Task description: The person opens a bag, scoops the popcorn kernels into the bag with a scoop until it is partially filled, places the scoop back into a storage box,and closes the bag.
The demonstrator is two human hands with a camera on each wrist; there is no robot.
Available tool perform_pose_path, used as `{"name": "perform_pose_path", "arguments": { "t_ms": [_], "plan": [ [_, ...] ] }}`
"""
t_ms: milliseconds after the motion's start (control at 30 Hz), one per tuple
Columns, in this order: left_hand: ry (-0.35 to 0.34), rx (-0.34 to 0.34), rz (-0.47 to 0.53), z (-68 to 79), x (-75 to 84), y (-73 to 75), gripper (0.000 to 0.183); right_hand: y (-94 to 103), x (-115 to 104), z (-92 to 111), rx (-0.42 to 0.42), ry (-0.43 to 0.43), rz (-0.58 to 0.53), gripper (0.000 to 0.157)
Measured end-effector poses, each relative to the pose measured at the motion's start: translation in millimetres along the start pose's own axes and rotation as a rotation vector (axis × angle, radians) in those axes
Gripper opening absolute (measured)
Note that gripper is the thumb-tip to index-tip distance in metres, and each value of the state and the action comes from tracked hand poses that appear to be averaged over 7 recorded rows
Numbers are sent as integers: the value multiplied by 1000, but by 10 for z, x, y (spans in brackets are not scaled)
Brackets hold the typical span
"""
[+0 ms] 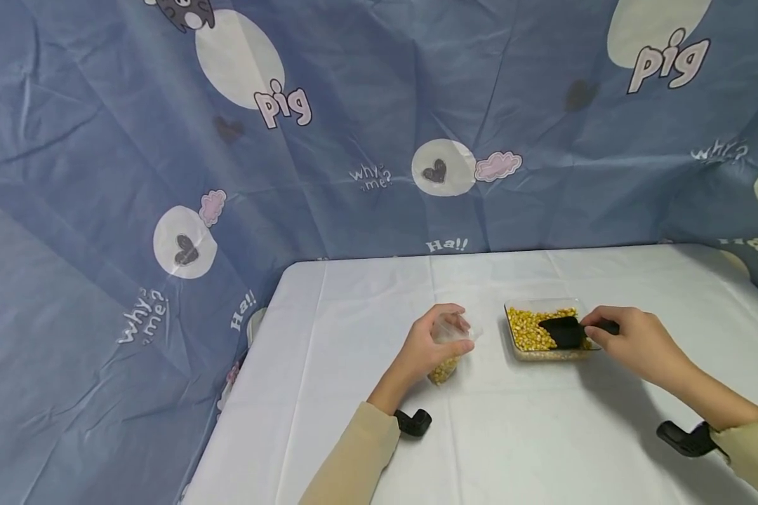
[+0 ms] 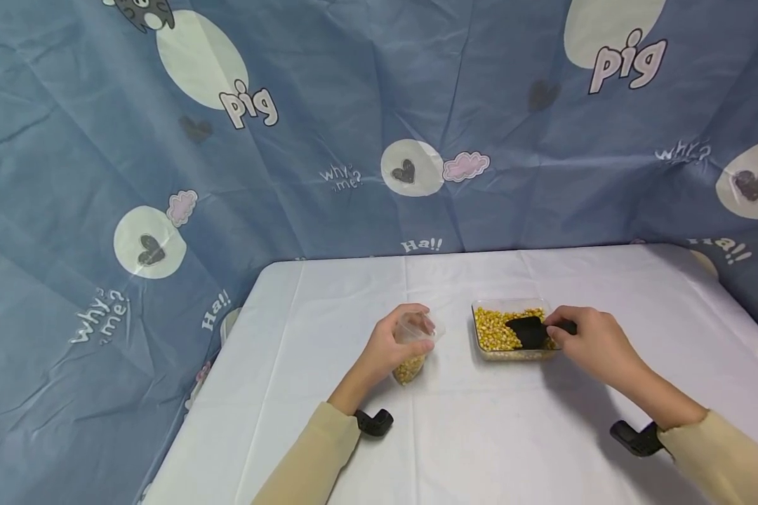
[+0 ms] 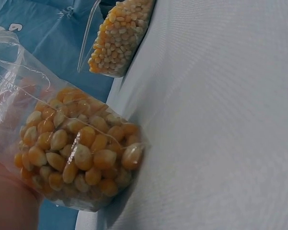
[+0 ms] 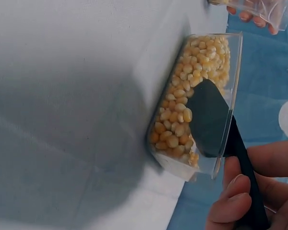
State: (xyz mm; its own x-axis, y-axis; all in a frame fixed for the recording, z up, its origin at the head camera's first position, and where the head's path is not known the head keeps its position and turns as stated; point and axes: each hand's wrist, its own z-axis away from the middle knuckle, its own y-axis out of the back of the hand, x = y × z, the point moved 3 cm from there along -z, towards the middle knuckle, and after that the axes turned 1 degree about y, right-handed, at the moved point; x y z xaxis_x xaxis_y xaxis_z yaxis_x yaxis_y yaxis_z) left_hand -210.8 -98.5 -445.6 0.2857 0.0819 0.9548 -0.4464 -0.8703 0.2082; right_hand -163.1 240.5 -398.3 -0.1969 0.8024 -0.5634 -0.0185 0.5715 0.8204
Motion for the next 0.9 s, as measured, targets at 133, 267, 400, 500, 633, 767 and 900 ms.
{"name": "perform_pose_path", "arguments": {
  "t_ms": [133,267,400,500,633,767,900],
  "plan": [
    [2,-8,-12,-15,5,1,51,-28,9,-29,-8,-21,-16,18],
    [8,-12,-13,-17,-5,-3,52,-61,11,-51,-12,-38,-33,18],
    [11,-7,-8,-5,-13,-9,52,-88,15,-56,-27,-53,-61,19],
    [4,-6,-10,2,-10,-3,52,-95,12,-62,-38,-73,-67,20],
    [-5,-7,-12,-1,0,-2,52,-95,2,-75,-46,-89,-74,21],
    [-3,-8,-20,5,14,2,52,-111,-11,-87,-53,-85,-89,22],
    [5,-13,-28,12,24,1,52,-126,19,-79,-66,-100,-111,23]
  ]
}}
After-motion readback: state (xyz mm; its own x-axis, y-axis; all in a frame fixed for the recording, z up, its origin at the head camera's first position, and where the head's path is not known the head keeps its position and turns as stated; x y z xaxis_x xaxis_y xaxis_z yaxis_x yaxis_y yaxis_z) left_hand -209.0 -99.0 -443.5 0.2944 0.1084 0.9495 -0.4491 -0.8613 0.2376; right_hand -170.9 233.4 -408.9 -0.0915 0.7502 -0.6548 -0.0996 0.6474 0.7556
